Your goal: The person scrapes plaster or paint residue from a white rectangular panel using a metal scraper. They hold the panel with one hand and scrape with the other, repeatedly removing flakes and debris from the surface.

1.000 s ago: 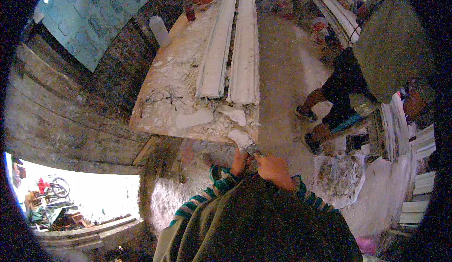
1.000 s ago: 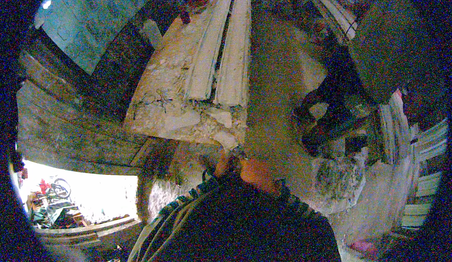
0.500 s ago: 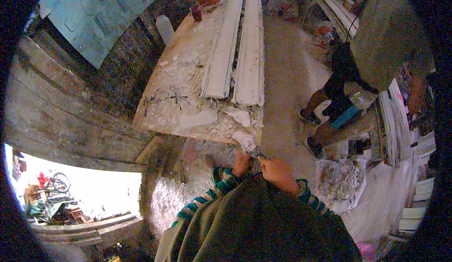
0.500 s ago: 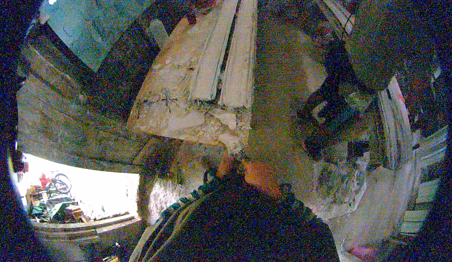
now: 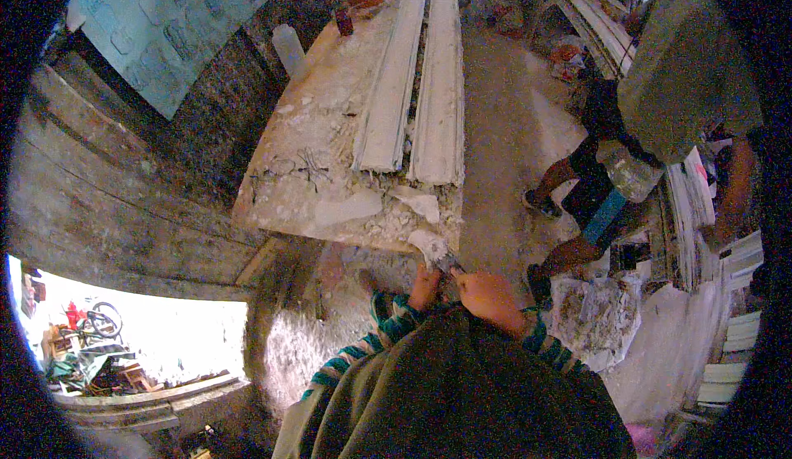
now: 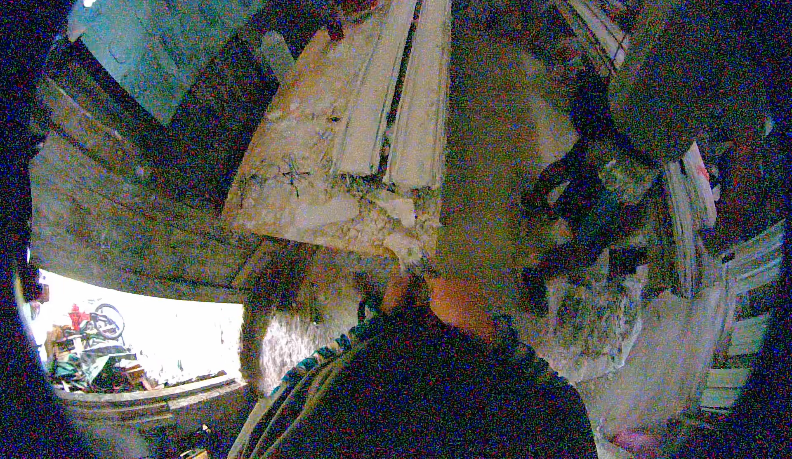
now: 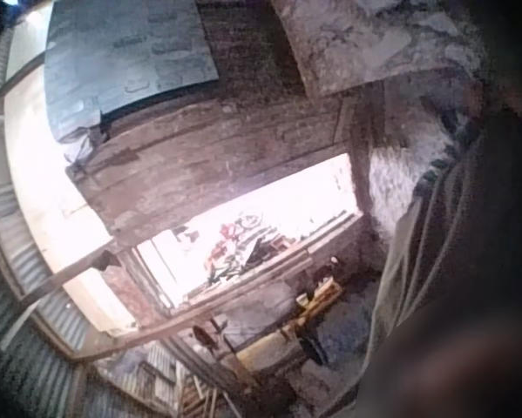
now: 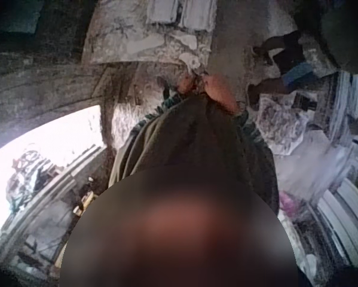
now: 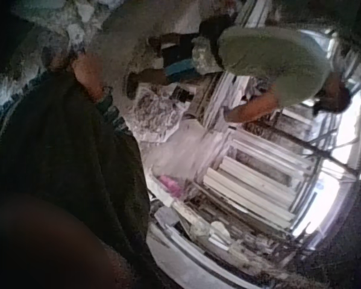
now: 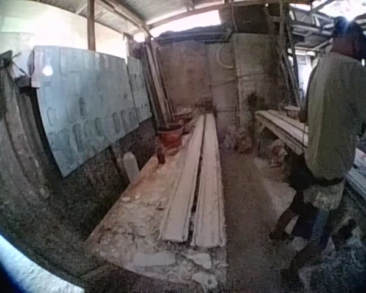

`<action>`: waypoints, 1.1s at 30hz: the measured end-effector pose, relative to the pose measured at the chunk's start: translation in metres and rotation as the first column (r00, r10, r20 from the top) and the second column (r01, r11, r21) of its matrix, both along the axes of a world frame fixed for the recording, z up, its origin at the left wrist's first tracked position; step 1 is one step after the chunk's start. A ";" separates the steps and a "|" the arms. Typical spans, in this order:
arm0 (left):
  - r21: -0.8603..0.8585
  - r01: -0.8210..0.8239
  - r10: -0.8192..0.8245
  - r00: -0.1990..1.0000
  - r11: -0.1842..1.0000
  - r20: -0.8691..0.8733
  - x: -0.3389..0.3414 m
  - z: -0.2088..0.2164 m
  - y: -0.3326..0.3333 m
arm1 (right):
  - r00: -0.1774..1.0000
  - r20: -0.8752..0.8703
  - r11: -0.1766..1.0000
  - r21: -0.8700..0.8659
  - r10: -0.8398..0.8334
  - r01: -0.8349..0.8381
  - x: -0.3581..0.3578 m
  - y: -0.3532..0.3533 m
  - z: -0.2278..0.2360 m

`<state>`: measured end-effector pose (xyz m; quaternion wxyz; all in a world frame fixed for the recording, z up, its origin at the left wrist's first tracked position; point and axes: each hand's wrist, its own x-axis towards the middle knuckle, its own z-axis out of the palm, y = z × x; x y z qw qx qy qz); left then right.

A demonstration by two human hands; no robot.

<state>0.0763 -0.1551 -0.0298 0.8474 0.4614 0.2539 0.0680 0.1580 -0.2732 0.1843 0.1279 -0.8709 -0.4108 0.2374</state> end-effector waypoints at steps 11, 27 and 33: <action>0.095 0.029 -0.022 0.997 0.995 -0.070 0.000 -0.039 0.003 | 1.000 -0.012 0.999 0.024 0.025 -0.025 0.011 -0.009 -0.015; 0.155 0.078 -0.083 0.996 0.985 0.028 -0.002 -0.033 0.021 | 1.000 -0.011 0.998 0.063 0.004 -0.004 0.014 0.009 -0.020; 0.145 0.074 -0.057 0.991 0.987 -0.121 0.001 -0.027 0.025 | 0.988 0.025 0.986 -0.069 0.151 -0.149 0.018 0.004 -0.008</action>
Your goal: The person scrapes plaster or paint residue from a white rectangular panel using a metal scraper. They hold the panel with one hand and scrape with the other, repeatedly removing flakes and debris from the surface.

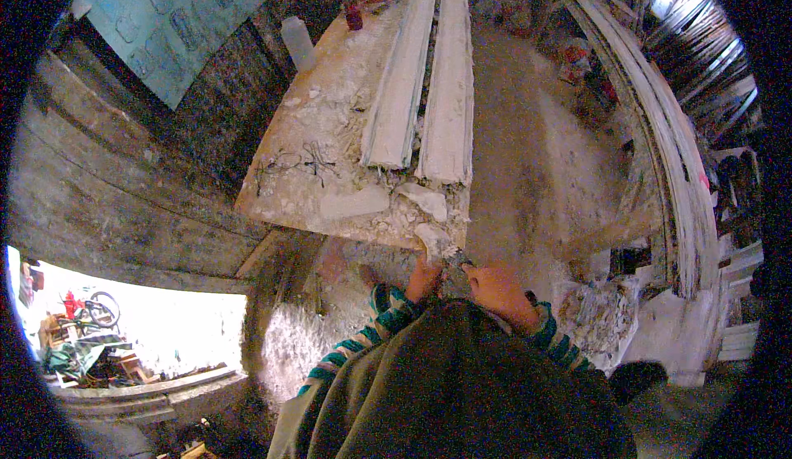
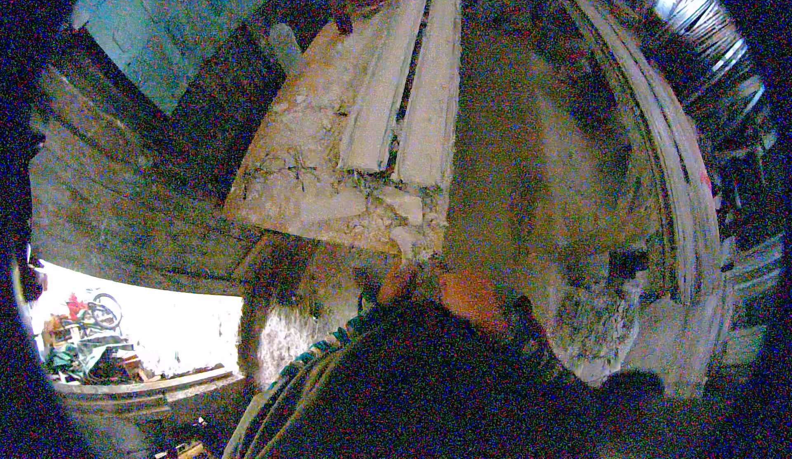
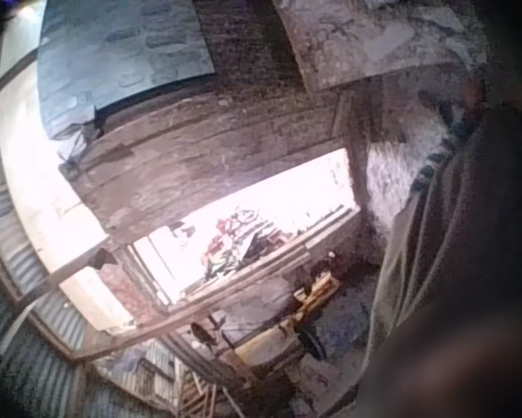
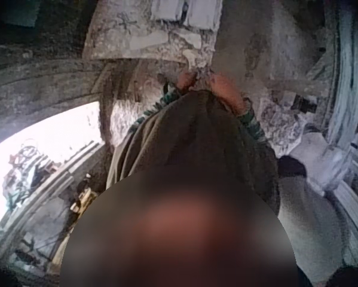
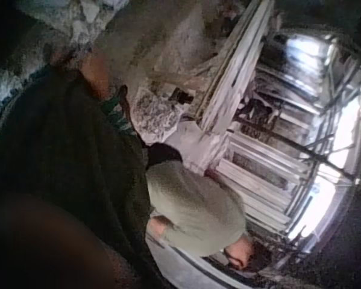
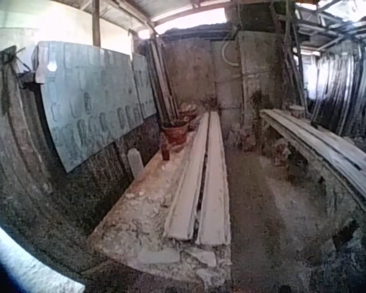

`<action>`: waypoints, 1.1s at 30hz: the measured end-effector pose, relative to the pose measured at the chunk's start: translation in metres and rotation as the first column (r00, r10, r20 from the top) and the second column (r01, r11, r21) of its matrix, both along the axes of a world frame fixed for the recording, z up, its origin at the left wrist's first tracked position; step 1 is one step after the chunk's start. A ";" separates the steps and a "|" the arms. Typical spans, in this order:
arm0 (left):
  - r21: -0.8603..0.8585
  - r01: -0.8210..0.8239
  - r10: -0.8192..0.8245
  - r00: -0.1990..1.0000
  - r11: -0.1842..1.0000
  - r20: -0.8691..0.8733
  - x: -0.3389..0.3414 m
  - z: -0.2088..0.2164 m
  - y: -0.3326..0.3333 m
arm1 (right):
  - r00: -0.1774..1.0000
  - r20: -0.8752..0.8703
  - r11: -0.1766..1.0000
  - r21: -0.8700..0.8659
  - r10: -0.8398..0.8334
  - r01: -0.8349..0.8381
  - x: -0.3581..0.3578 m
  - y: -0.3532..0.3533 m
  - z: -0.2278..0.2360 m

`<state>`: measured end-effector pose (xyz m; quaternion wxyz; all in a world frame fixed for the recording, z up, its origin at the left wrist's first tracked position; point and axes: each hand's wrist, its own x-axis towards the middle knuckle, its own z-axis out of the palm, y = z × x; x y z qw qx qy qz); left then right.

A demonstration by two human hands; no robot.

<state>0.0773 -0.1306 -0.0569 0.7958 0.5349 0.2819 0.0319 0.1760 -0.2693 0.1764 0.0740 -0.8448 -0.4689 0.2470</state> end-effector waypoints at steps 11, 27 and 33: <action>-0.118 -0.015 0.023 0.998 0.993 0.065 -0.005 0.021 0.006 | 0.997 -0.018 0.997 -0.037 -0.074 0.073 0.001 0.008 -0.011; -0.074 -0.070 0.067 0.996 0.995 -0.053 -0.003 0.030 0.007 | 0.992 0.096 0.965 0.255 -0.088 0.061 -0.005 0.022 0.004; -0.012 0.032 -0.031 0.999 0.999 0.035 0.001 0.042 0.011 | 0.994 0.097 0.992 0.120 -0.044 0.032 -0.010 0.020 0.000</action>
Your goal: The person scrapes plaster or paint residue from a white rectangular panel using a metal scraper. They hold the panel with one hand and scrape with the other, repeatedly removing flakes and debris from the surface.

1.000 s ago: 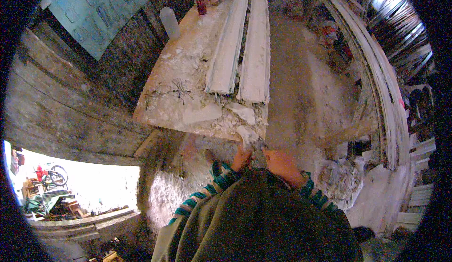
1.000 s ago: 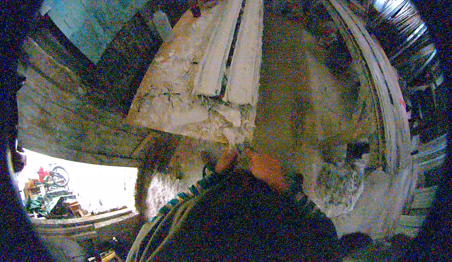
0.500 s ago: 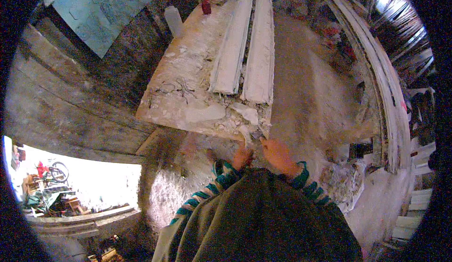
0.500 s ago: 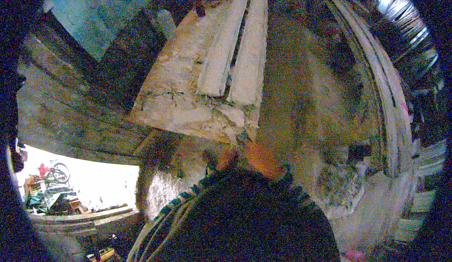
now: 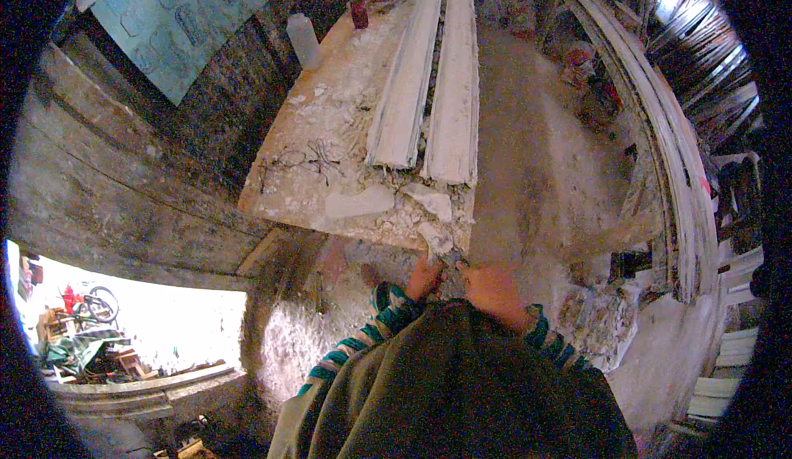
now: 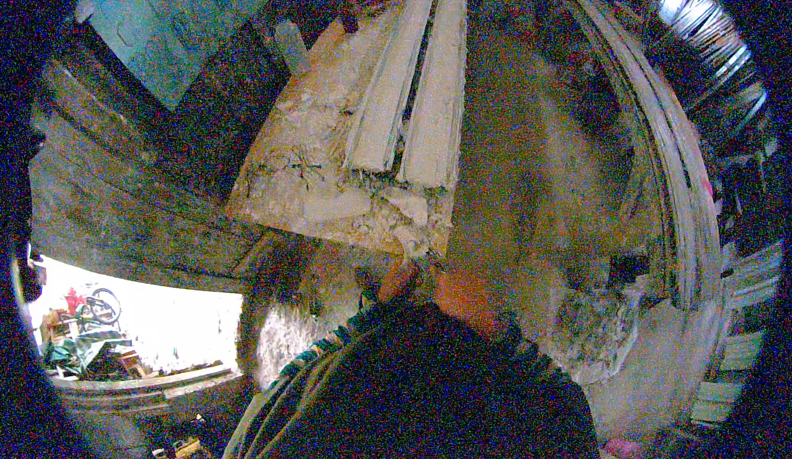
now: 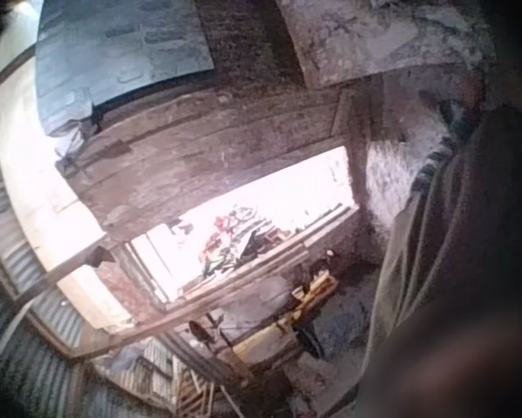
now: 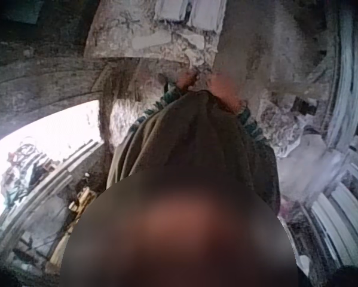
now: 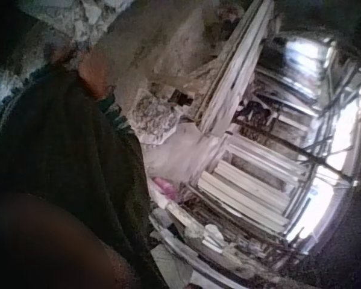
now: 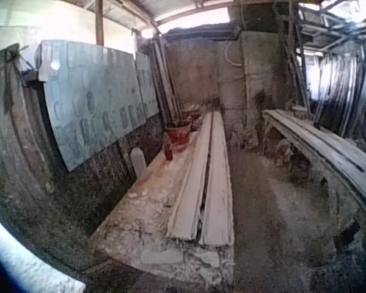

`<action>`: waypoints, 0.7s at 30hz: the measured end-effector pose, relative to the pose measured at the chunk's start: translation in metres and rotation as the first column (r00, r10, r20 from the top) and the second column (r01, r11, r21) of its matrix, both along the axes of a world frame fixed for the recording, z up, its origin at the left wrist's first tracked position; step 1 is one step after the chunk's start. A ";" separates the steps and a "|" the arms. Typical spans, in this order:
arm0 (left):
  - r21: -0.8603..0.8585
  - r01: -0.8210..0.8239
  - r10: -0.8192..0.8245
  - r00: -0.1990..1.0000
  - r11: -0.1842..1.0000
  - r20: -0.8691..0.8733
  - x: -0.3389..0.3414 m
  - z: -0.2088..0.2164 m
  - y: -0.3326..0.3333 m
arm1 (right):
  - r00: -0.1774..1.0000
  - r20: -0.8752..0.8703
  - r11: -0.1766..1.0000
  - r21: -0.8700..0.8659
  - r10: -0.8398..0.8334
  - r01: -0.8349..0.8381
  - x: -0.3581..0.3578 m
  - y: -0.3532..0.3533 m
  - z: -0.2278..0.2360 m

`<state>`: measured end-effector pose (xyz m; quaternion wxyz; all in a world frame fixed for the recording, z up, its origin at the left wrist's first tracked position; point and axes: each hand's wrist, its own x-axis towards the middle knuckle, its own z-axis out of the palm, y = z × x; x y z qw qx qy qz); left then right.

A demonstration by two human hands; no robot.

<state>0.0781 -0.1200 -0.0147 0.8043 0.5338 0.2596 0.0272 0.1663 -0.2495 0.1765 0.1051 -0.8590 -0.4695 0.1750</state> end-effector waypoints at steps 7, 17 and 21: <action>0.015 -0.067 0.067 0.997 0.998 -0.038 -0.004 -0.017 -0.003 | 0.998 -0.043 0.998 0.014 0.055 -0.054 0.009 0.010 -0.008; 0.013 -0.032 0.033 0.999 0.999 -0.042 -0.003 -0.013 0.001 | 0.999 0.029 0.985 0.168 0.043 -0.048 0.008 0.015 -0.005; 0.042 0.036 -0.032 0.995 0.998 -0.093 -0.002 -0.013 0.002 | 0.998 -0.016 0.996 -0.075 0.054 -0.055 0.009 0.012 -0.011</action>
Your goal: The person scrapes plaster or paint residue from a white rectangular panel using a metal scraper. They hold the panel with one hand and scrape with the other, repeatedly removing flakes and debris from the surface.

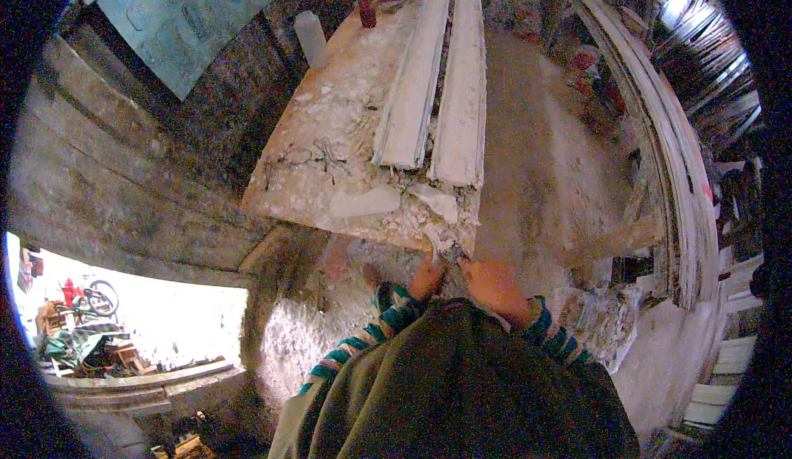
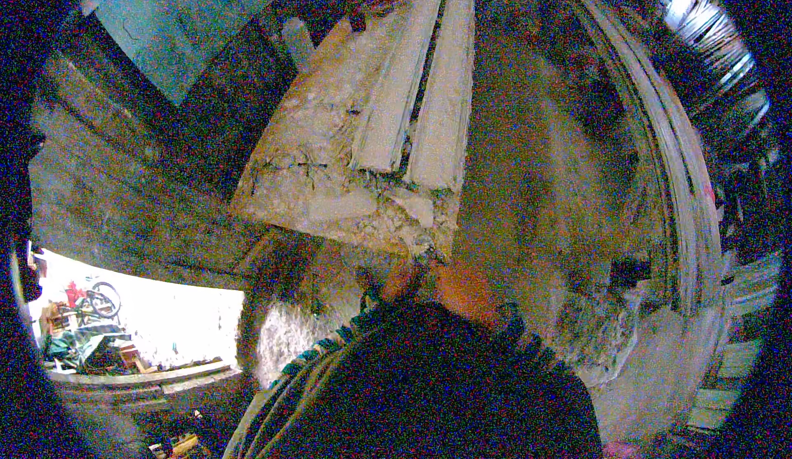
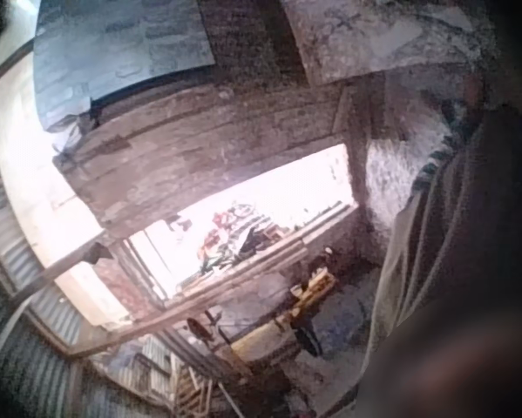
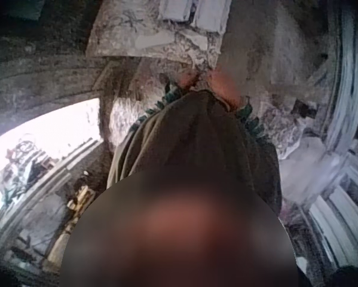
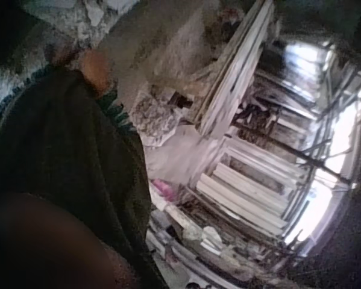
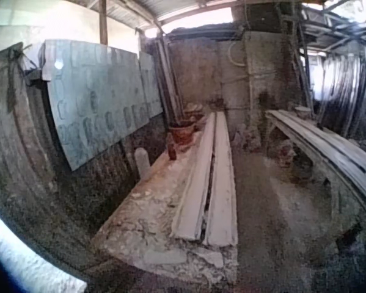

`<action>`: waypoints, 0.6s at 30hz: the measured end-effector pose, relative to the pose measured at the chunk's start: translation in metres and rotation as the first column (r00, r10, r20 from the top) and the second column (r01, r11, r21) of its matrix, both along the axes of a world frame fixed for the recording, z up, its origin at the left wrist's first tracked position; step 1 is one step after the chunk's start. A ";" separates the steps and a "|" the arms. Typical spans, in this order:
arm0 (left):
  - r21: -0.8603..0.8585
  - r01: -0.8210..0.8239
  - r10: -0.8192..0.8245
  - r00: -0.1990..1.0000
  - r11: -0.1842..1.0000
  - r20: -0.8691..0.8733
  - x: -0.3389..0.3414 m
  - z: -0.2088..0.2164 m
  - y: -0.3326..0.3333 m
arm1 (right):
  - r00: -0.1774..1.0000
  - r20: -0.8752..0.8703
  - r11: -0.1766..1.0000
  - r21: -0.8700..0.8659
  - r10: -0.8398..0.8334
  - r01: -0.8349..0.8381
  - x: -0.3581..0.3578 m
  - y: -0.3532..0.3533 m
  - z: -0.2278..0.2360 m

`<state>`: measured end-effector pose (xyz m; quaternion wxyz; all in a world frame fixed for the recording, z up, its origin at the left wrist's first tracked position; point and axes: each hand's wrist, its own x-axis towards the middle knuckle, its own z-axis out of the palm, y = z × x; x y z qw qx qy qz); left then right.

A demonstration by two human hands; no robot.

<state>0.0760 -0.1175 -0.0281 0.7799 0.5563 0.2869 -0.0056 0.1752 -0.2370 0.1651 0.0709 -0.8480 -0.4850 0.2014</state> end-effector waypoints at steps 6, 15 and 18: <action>-0.037 -0.052 0.054 0.998 0.998 0.036 -0.002 0.000 -0.002 | 0.999 0.037 0.982 0.185 0.015 -0.021 0.000 0.008 -0.007; 0.042 -0.023 0.019 0.996 0.999 0.092 0.001 -0.014 0.001 | 0.999 0.030 0.986 0.169 -0.017 0.012 0.002 0.026 0.003; 0.078 -0.017 0.006 0.990 0.997 0.141 -0.002 -0.008 0.005 | 0.999 -0.037 0.991 0.126 -0.034 0.039 0.006 0.029 0.011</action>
